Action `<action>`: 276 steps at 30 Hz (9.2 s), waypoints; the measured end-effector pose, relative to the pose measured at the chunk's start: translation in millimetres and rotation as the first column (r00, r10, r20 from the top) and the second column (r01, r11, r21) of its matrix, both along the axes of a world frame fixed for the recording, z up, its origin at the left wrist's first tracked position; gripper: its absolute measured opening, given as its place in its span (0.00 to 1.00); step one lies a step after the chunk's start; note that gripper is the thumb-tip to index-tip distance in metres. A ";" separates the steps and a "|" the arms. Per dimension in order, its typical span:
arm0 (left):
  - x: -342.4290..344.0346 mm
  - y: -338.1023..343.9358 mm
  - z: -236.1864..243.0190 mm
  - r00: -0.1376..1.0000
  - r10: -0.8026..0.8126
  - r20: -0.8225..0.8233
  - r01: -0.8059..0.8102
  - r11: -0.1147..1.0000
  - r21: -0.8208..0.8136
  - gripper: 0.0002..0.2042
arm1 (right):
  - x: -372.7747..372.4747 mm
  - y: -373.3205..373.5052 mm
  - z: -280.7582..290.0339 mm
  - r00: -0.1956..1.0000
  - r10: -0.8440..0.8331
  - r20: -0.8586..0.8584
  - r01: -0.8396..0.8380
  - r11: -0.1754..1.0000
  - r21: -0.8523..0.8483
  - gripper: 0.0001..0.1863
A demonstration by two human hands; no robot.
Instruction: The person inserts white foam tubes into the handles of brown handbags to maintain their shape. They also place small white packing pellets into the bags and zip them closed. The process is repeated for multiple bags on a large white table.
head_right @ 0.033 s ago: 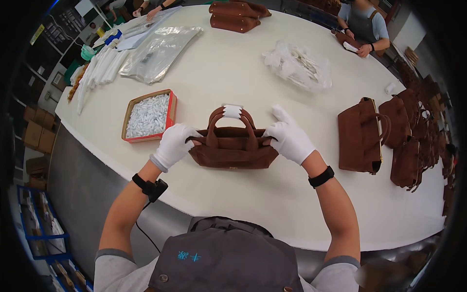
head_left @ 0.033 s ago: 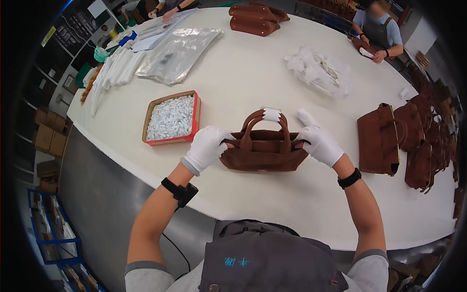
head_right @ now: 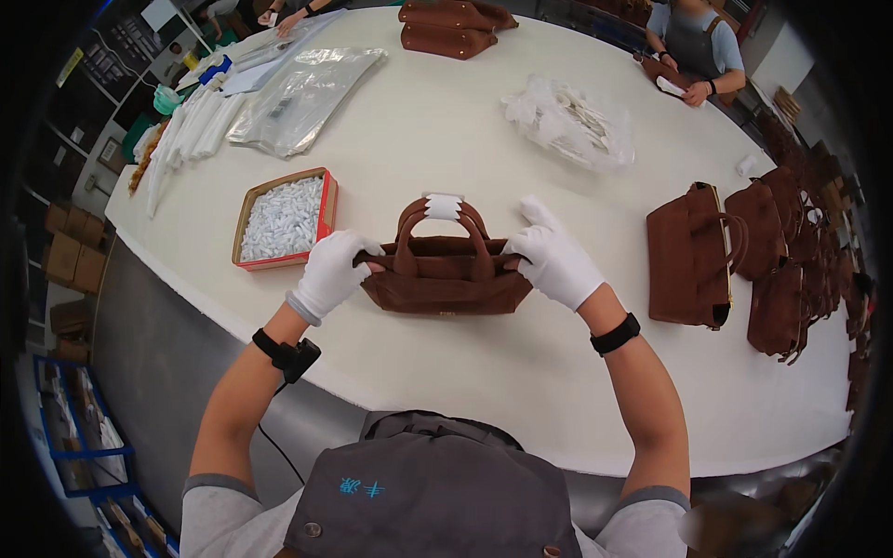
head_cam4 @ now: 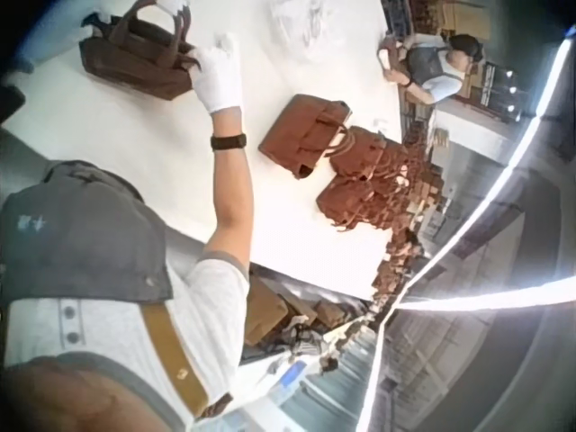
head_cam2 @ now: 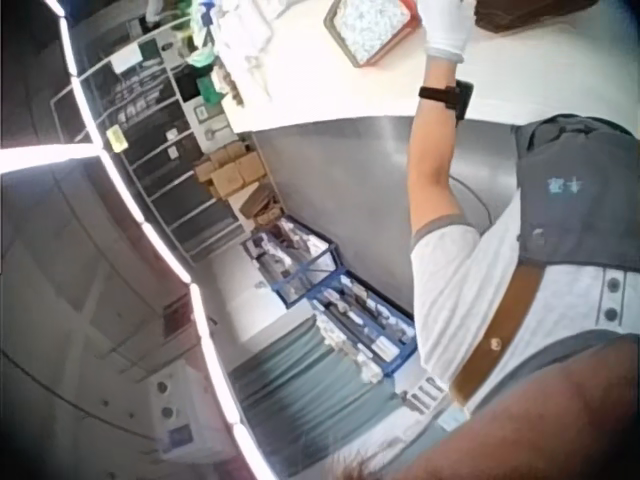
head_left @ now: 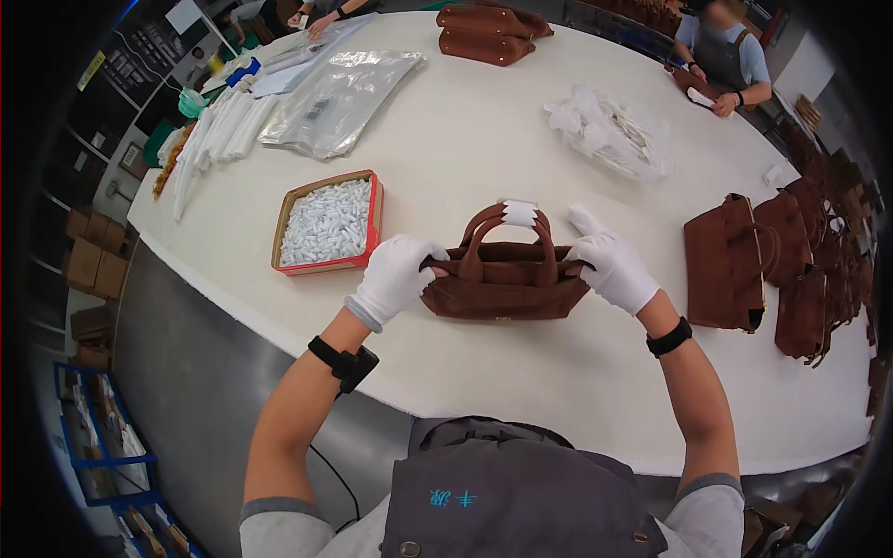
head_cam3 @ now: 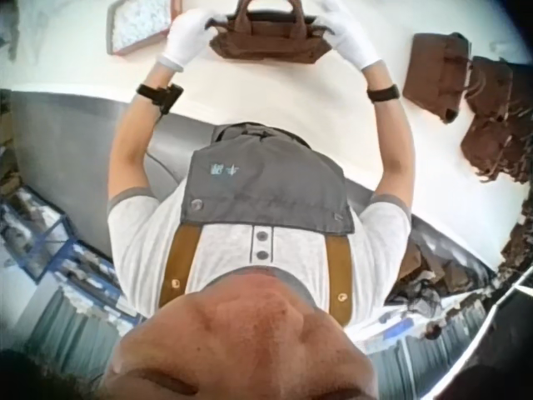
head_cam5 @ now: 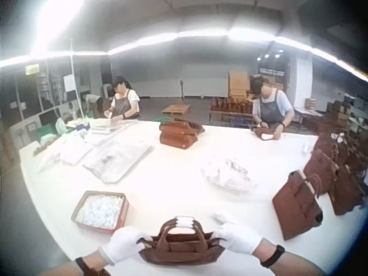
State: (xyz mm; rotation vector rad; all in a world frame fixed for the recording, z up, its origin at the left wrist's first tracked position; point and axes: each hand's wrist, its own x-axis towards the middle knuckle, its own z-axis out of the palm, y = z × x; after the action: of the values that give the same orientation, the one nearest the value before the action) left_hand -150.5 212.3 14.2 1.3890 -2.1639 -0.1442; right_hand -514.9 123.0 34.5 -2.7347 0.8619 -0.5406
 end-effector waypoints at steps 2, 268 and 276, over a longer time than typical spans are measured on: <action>-5.2 1.4 9.5 0.999 0.011 -0.042 -0.015 0.995 -0.095 0.25 | -0.1 3.4 0.8 0.997 0.008 0.077 -0.004 0.998 -0.062 0.19; 44.9 -113.2 -63.0 0.974 0.110 0.197 -0.107 0.994 -0.024 0.22 | 175.8 136.8 -32.4 0.818 -0.529 0.226 -0.034 0.348 0.937 0.16; 22.7 -183.4 -119.5 0.730 0.383 0.566 -0.436 0.899 -0.044 0.21 | -234.5 127.6 35.4 0.008 -0.844 0.537 0.851 0.288 0.440 0.14</action>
State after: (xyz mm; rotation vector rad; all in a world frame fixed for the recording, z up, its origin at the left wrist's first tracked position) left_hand -127.8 28.9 -105.2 2.1453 -2.2312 0.3958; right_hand -749.5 250.6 69.9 -1.2524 2.1645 -1.6420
